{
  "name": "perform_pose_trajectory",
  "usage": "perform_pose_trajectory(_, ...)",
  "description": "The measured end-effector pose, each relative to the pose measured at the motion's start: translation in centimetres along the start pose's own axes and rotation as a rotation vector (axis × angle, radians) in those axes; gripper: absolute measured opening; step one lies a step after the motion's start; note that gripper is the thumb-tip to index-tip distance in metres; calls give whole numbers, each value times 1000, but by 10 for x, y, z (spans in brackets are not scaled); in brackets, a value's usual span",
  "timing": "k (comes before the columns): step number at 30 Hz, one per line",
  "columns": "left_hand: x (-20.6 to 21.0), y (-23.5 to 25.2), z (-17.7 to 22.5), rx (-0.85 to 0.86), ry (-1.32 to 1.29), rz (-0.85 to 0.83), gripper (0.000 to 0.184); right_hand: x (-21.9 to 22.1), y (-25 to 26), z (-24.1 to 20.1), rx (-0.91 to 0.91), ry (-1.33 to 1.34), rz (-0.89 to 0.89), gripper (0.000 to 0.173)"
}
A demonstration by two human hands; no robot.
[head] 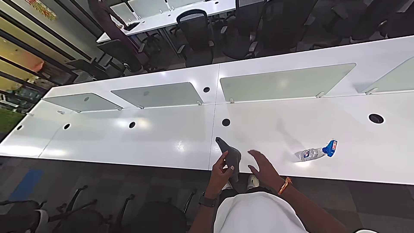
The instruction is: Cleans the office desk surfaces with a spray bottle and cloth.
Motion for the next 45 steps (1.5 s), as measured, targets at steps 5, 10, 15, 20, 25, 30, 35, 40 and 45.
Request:
perform_pose_trajectory(5,9,4,-1,36,11,-117,66,7,-9,-43,-277,200,-164,53)
perform_pose_trajectory(10,22,3,4,52,-153,-105,92,8,-3,-42,-191,275,-56,56)
perform_pose_trajectory(15,37,-7,-6,65,-84,-65,87,9,1,-39,-95,198,-25,52)
perform_pose_trajectory(20,45,-8,-10,70,48,-64,78,17,-2,-41,-25,305,-31,54)
perform_pose_trajectory(25,49,-9,-13,105,297,-164,72,20,-2,-42,61,291,35,54)
perform_pose_trajectory(30,50,-7,-17,121,420,-107,70,18,2,-45,45,132,86,37)
perform_pose_trajectory(35,42,-4,-28,72,355,-5,63,14,4,-40,103,96,38,38)
perform_pose_trajectory(40,36,-1,-36,84,180,133,62,19,2,-32,34,154,131,29)
perform_pose_trajectory(45,45,0,-35,121,102,63,70,26,-1,-40,49,308,95,19)
Point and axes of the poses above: each hand's wrist, its own y-axis towards the middle knuckle, its own x-axis out of the palm, z = x × y, the point moved 3 cm from there along y, towards the middle knuckle, and after that the axes turned 5 degrees about x, right-handed, at the moved point
